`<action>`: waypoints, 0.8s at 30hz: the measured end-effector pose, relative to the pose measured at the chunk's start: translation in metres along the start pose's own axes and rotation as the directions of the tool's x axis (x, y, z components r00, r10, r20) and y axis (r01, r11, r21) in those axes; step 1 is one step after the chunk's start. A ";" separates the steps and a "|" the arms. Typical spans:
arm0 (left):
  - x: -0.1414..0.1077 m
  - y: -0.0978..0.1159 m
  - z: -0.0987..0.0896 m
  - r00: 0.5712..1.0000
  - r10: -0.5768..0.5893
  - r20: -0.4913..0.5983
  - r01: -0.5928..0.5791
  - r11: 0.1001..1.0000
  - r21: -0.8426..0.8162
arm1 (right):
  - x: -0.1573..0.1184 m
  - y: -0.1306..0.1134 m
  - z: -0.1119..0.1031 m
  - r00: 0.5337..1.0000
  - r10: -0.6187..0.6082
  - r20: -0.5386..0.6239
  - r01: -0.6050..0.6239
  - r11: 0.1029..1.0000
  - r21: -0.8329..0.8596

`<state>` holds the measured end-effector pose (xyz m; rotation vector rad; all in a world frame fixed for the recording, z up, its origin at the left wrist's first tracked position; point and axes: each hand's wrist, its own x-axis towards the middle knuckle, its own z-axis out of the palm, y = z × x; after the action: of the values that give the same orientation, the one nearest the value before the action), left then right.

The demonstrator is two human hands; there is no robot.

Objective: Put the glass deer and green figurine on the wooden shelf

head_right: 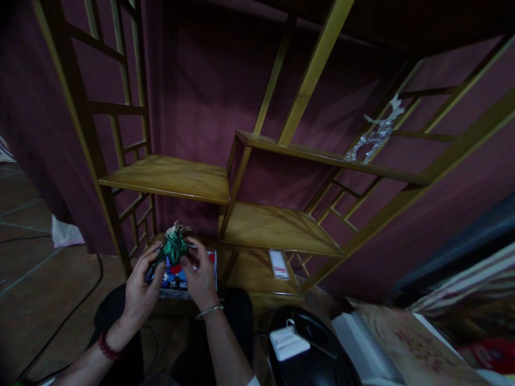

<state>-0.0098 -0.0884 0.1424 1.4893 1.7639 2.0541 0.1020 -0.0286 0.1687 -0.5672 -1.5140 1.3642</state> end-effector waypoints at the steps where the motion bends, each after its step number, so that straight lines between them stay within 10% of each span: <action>1: 0.000 0.001 -0.001 0.999 -0.040 0.004 0.040 0.999 -0.009 | -0.001 -0.002 0.001 1.000 0.002 0.000 -0.002 1.000 -0.009; 7: 0.000 0.000 -0.007 0.958 -0.281 0.051 0.280 0.960 0.032 | -0.002 -0.009 0.008 0.999 0.003 0.036 -0.001 0.999 -0.053; 24: 0.013 0.029 -0.015 0.969 -0.204 0.140 0.194 0.977 0.084 | 0.003 -0.038 0.016 0.997 0.079 -0.011 -0.079 0.996 -0.032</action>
<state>-0.0117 -0.1025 0.1750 1.3770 1.8598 1.7580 0.0971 -0.0438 0.2070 -0.6593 -1.5220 1.3974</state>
